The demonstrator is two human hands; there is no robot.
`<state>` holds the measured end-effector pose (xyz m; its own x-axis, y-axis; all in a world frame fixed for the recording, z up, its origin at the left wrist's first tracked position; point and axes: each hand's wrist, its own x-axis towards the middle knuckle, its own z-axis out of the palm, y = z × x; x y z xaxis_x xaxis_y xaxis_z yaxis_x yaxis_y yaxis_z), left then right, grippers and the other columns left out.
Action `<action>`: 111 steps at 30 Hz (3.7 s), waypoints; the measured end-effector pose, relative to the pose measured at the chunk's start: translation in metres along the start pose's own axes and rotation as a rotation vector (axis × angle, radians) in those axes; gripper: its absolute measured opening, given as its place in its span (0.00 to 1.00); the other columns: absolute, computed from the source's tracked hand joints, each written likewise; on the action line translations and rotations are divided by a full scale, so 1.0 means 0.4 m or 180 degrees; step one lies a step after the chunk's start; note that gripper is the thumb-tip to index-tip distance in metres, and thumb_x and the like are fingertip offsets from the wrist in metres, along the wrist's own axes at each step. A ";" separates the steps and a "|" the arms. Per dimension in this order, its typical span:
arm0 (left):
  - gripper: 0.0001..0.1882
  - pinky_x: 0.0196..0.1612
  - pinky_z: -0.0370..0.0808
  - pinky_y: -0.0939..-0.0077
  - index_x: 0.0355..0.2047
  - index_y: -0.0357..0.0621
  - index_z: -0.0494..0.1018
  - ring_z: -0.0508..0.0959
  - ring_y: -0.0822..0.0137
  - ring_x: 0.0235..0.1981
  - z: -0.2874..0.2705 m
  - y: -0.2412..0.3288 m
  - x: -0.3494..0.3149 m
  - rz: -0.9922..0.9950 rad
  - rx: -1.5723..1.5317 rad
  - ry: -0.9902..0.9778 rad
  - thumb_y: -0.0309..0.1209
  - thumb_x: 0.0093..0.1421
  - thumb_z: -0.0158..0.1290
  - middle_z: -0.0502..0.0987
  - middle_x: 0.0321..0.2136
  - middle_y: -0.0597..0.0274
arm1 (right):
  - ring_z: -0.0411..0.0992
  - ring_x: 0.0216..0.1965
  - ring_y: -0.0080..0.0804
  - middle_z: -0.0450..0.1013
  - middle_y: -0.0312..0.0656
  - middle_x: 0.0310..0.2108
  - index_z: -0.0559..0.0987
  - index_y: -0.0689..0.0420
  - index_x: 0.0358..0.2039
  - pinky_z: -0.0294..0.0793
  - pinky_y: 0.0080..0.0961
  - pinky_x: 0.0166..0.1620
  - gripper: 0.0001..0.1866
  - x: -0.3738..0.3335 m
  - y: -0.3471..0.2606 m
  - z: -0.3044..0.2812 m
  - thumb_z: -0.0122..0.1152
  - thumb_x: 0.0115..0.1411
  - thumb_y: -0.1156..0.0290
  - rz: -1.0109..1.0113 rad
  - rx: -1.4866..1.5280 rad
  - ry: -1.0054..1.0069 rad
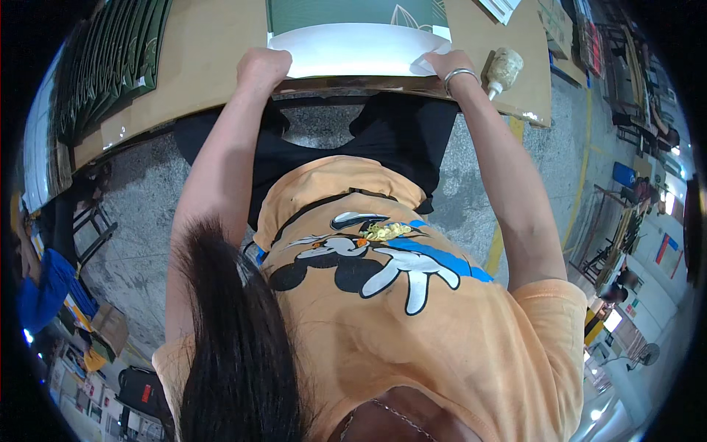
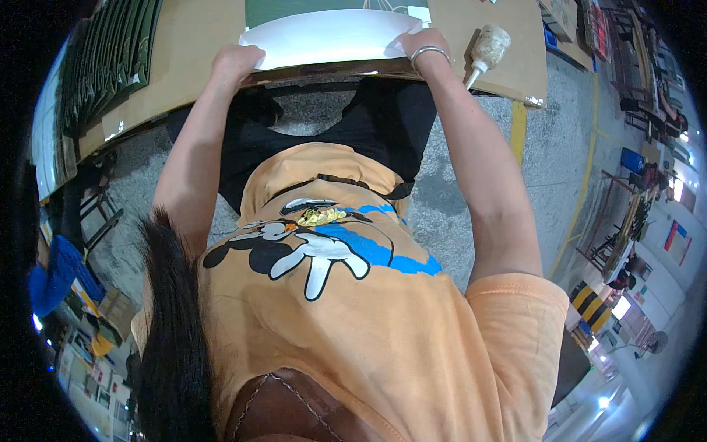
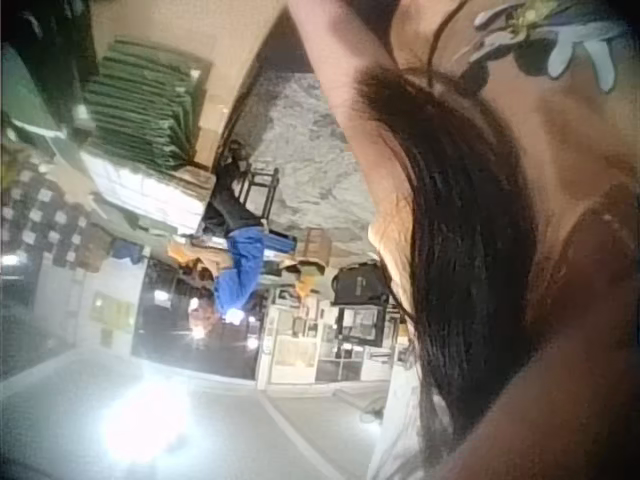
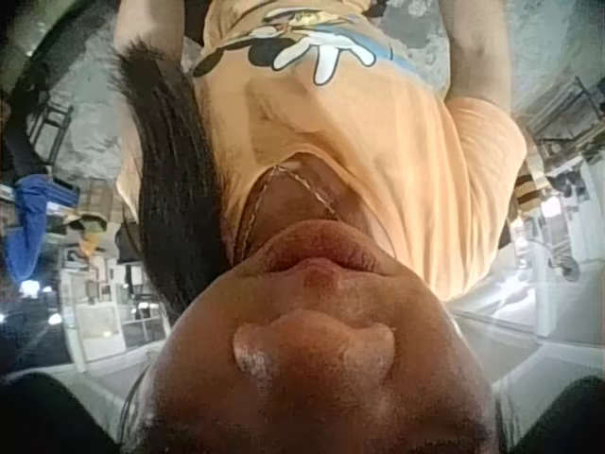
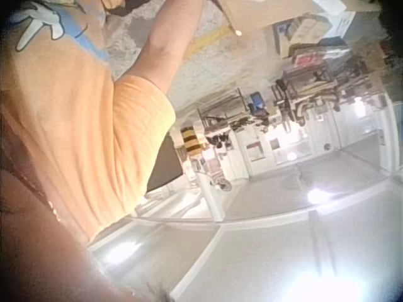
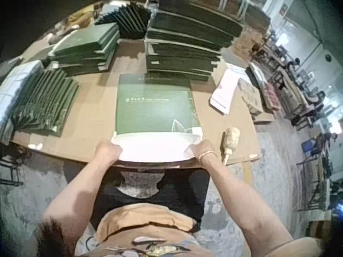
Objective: Applying glue and folding paper bags on an assembly line.
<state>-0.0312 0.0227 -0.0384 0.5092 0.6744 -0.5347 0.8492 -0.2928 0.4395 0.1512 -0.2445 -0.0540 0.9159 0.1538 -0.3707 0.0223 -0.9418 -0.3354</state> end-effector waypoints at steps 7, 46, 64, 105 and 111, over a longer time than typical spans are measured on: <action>0.15 0.39 0.77 0.68 0.32 0.33 0.77 0.79 0.60 0.34 -0.014 0.002 0.021 -0.0333 -0.0634 -0.0495 0.32 0.51 0.48 0.79 0.29 0.50 | 0.77 0.39 0.50 0.77 0.59 0.34 0.80 0.69 0.35 0.74 0.35 0.45 0.30 -0.028 -0.007 -0.026 0.62 0.46 0.51 -0.0063 0.0215 -0.0270; 0.18 0.47 0.74 0.60 0.37 0.37 0.79 0.78 0.48 0.43 0.001 0.014 -0.035 0.0278 0.0750 0.0158 0.32 0.51 0.47 0.79 0.39 0.45 | 0.74 0.45 0.49 0.76 0.54 0.42 0.81 0.63 0.38 0.73 0.38 0.48 0.18 -0.072 -0.015 -0.016 0.50 0.57 0.63 -0.0163 -0.0775 -0.0077; 0.16 0.25 0.77 0.68 0.37 0.29 0.74 0.80 0.63 0.20 -0.051 -0.018 -0.007 -0.0010 -0.0306 -0.1147 0.25 0.52 0.43 0.79 0.24 0.48 | 0.74 0.15 0.29 0.76 0.46 0.22 0.78 0.69 0.34 0.71 0.22 0.17 0.20 -0.092 -0.018 -0.079 0.60 0.56 0.60 0.0106 0.0173 -0.1245; 0.42 0.65 0.39 0.38 0.63 0.29 0.51 0.47 0.44 0.68 0.189 0.004 -0.033 0.2538 0.0858 0.1823 0.53 0.62 0.46 0.51 0.64 0.38 | 0.41 0.68 0.57 0.47 0.63 0.66 0.56 0.63 0.64 0.35 0.52 0.67 0.43 -0.078 -0.062 0.105 0.40 0.62 0.39 -0.2465 -0.1213 0.0929; 0.43 0.63 0.44 0.36 0.61 0.27 0.55 0.53 0.41 0.66 0.160 0.019 -0.053 0.3127 0.0814 0.1384 0.51 0.58 0.52 0.54 0.62 0.34 | 0.41 0.69 0.54 0.48 0.60 0.66 0.57 0.65 0.64 0.37 0.52 0.67 0.42 -0.086 -0.051 0.101 0.39 0.63 0.40 -0.2524 -0.1279 0.0738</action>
<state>-0.0265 -0.0374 -0.0698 0.9281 0.2375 0.2869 0.1313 -0.9295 0.3447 0.1030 -0.2186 -0.0693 0.6293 0.7763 0.0369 0.7764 -0.6258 -0.0751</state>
